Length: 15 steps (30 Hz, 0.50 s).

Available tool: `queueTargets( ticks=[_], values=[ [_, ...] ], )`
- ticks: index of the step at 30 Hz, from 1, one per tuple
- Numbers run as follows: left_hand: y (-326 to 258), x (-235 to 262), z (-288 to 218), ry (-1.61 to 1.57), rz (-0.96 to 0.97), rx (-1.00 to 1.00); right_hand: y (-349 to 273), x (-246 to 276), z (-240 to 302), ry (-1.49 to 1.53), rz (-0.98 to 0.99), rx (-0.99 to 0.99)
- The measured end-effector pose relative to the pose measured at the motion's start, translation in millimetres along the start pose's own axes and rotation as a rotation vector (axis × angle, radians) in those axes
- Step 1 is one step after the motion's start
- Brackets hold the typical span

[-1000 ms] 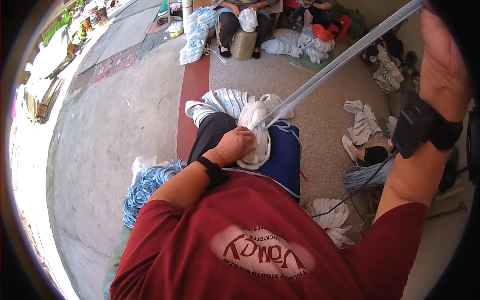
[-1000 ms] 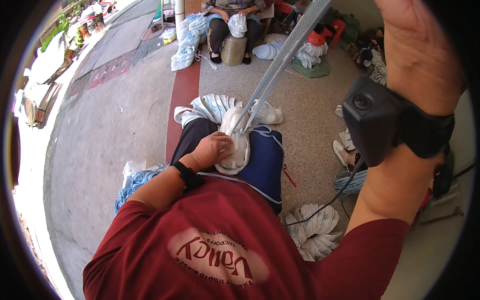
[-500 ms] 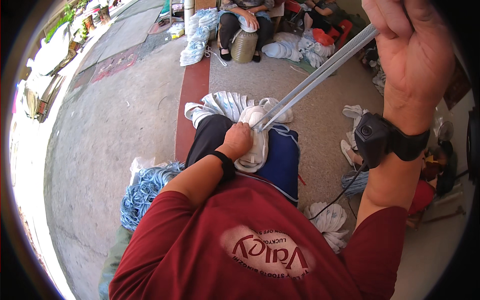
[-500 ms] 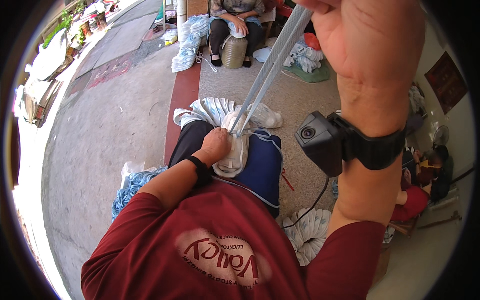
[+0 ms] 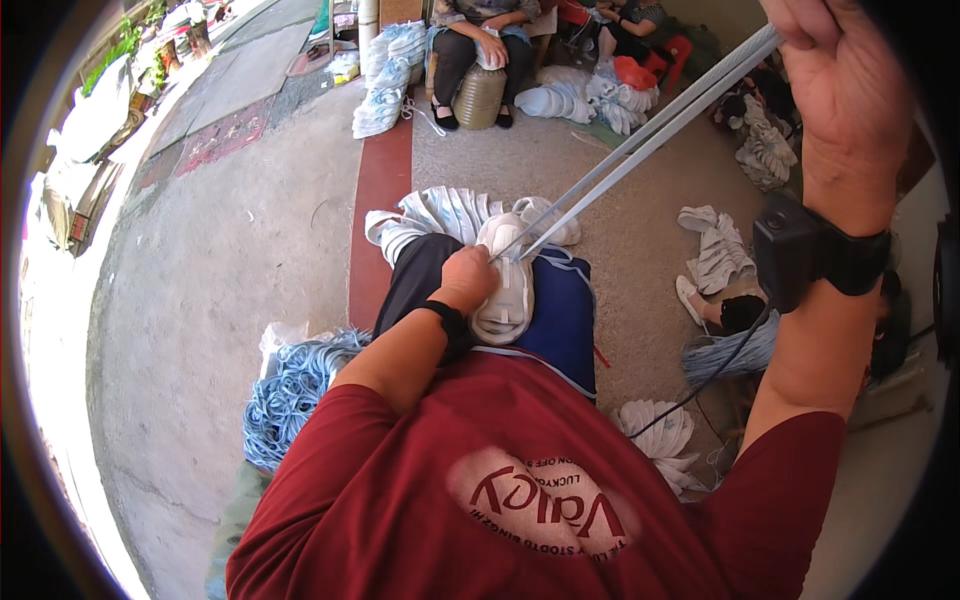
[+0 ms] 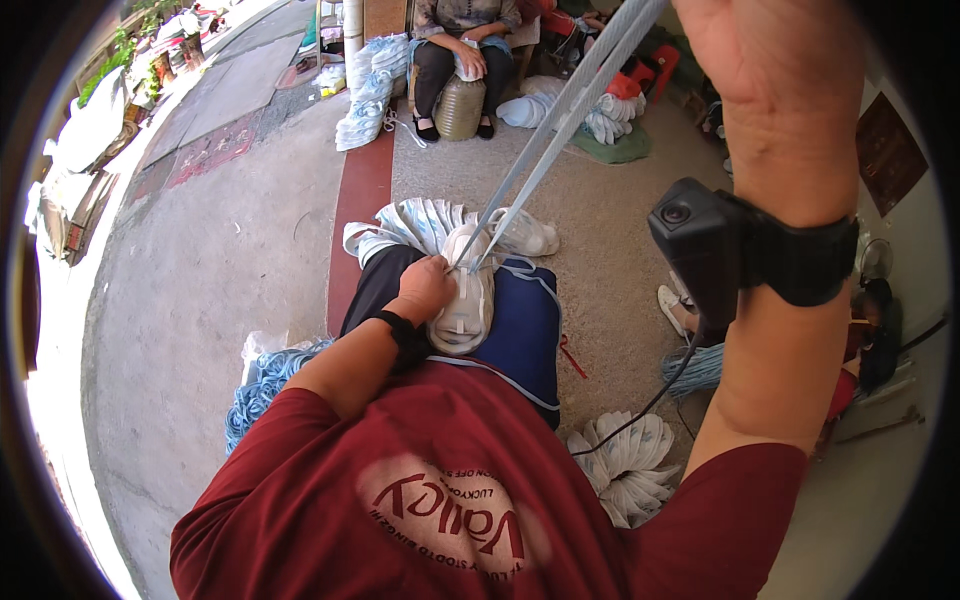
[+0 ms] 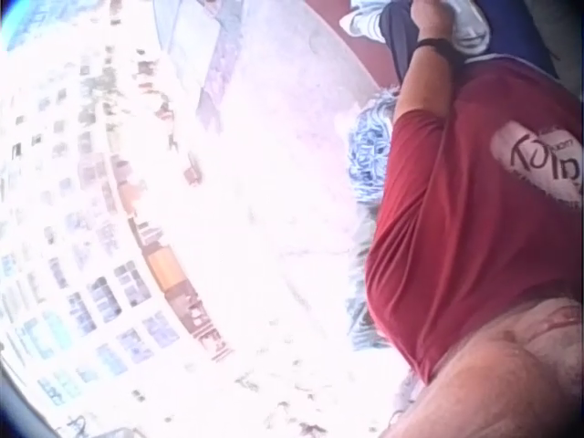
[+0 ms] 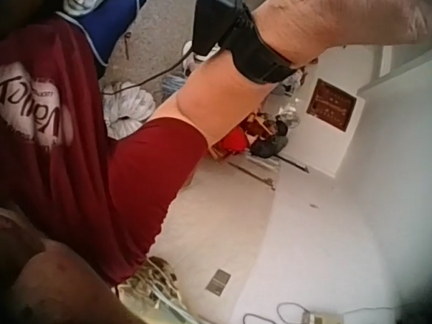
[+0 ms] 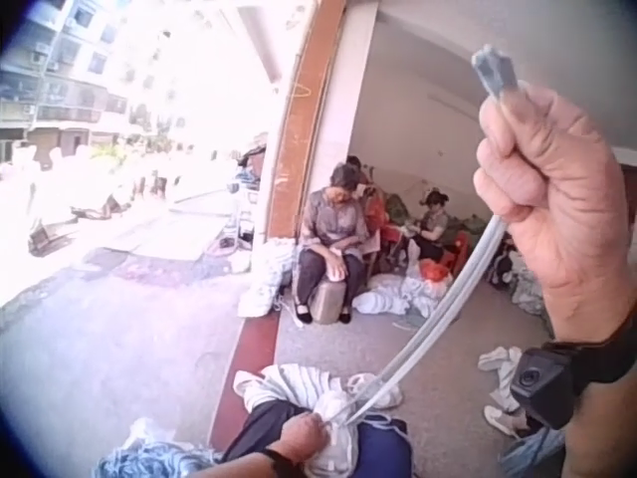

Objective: The recorder is threading laces into a white sneaker while several other people in the same room perform similar assembly tasks.

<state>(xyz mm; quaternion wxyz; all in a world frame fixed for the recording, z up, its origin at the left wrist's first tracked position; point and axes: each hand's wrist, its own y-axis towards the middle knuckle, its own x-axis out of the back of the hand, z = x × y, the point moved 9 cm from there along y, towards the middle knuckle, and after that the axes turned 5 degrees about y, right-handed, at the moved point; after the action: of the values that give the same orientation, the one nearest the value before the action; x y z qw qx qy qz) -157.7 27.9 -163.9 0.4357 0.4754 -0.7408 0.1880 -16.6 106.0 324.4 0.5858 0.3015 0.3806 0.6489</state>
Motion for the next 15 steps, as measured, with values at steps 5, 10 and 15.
queueTargets(
  ticks=[5,10,15],
  values=[
    [7.2,14.5,15.0,-0.328,-0.044,-0.157,-11.2,-33.0,-19.4,-0.004,0.048,-0.029],
    [31.9,6.0,-13.5,0.032,0.069,-0.356,-19.7,-31.6,-17.6,-0.034,0.071,-0.048],
    [25.8,2.2,-59.1,0.361,0.229,-0.614,-28.1,-26.3,-17.5,-0.089,0.068,-0.059]
  ],
)
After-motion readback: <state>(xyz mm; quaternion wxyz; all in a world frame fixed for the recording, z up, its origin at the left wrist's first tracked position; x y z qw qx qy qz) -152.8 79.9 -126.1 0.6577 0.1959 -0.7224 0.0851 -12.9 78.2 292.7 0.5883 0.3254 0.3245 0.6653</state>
